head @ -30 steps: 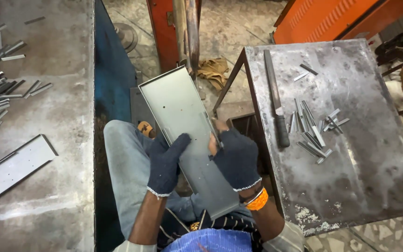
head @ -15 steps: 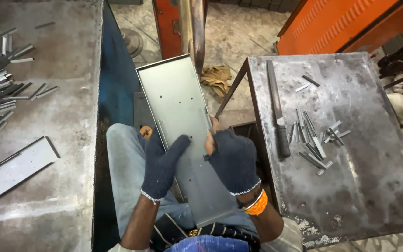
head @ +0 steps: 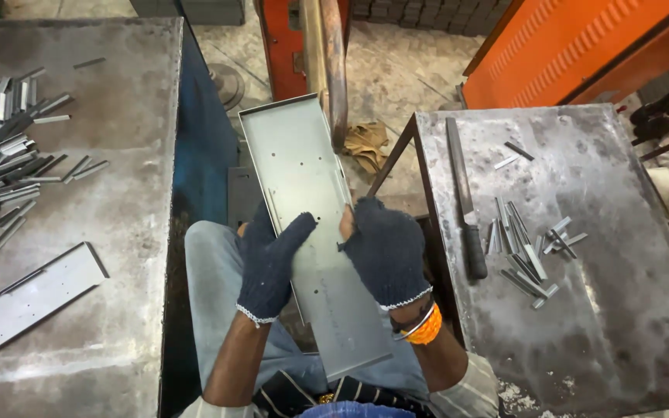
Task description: The person is placing small metal strips inside a metal housing and using a spot welder to attach them.
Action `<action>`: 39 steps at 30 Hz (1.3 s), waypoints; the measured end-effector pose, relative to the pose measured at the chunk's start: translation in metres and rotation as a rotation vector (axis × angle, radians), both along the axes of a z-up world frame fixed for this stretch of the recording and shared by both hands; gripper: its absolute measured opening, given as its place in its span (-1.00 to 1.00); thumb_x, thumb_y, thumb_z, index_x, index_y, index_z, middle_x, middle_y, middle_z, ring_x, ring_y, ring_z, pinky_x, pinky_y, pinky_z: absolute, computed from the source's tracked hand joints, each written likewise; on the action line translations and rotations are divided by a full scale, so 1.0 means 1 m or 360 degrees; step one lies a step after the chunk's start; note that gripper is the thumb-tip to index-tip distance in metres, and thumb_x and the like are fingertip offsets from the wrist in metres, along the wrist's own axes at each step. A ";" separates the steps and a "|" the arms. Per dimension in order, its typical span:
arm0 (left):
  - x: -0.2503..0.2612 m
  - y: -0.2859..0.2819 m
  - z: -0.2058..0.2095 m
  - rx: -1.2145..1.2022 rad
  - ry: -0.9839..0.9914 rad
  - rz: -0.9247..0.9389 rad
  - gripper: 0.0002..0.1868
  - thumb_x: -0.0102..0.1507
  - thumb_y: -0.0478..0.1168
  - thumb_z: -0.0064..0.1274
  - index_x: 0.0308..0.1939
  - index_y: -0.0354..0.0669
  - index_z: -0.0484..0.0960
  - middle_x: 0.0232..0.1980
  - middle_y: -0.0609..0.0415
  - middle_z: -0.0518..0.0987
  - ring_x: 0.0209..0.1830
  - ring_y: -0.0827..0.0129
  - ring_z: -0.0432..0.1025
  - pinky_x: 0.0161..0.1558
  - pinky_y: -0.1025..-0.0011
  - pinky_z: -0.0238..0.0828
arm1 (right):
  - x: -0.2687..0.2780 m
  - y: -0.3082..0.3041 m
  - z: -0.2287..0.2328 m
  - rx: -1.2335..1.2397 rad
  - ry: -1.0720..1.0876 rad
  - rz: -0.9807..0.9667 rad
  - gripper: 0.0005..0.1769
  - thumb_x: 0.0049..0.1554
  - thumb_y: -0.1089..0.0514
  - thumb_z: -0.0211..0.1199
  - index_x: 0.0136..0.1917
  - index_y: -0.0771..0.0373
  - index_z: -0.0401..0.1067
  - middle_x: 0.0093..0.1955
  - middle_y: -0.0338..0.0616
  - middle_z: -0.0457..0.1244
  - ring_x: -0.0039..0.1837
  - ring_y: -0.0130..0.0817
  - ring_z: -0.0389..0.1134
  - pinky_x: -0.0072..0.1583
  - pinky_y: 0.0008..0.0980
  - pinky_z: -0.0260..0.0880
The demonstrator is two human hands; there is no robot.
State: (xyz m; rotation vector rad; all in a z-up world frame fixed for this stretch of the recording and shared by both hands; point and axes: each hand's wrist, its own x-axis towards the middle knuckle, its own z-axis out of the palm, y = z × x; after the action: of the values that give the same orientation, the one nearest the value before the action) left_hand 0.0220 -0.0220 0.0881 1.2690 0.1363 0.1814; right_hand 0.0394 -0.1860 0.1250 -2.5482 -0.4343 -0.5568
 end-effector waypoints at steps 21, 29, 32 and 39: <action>0.023 0.004 0.010 -0.0147 0.0033 -0.0130 -0.67 0.24 -0.36 0.16 0.08 -0.42 0.62 -0.10 -0.05 0.70 -0.20 0.37 0.58 -0.15 0.39 0.57 | 0.024 0.003 0.003 -0.0138 -0.0046 -0.0113 -0.77 0.12 0.04 0.31 -0.26 0.20 0.42 -0.42 0.07 0.30 -0.29 0.09 0.39 -0.22 0.04 0.36; 0.019 0.003 0.013 -0.0217 0.0073 -0.0124 -0.63 0.21 -0.36 0.15 0.10 -0.37 0.60 -0.08 -0.04 0.69 -0.20 0.38 0.58 -0.16 0.40 0.56 | 0.021 0.002 -0.004 -0.0079 0.0084 -0.0052 -0.78 0.09 0.04 0.32 -0.26 0.19 0.42 -0.42 0.06 0.30 -0.29 0.09 0.39 -0.22 0.06 0.34; 0.018 0.003 0.009 -0.0107 0.0009 -0.0095 -0.64 0.22 -0.35 0.16 0.10 -0.38 0.60 -0.07 -0.04 0.69 -0.18 0.39 0.57 -0.14 0.41 0.55 | 0.020 0.004 -0.002 -0.0151 0.0073 -0.0097 -0.76 0.12 0.04 0.32 -0.25 0.21 0.41 -0.42 0.09 0.29 -0.29 0.10 0.39 -0.21 0.06 0.34; 0.021 0.004 0.008 -0.0034 0.0037 -0.0069 -0.63 0.19 -0.30 0.18 0.06 -0.38 0.63 -0.10 -0.06 0.71 -0.22 0.33 0.60 -0.17 0.37 0.58 | 0.019 0.003 0.009 0.0039 -0.0036 -0.0010 -0.78 0.11 0.09 0.29 -0.27 0.23 0.38 -0.38 0.12 0.29 -0.26 0.13 0.38 -0.19 0.06 0.33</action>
State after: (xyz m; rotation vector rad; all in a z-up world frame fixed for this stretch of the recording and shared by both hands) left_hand 0.0434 -0.0178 0.0965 1.2518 0.1305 0.1274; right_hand 0.0580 -0.1830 0.1343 -2.5231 -0.4249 -0.5902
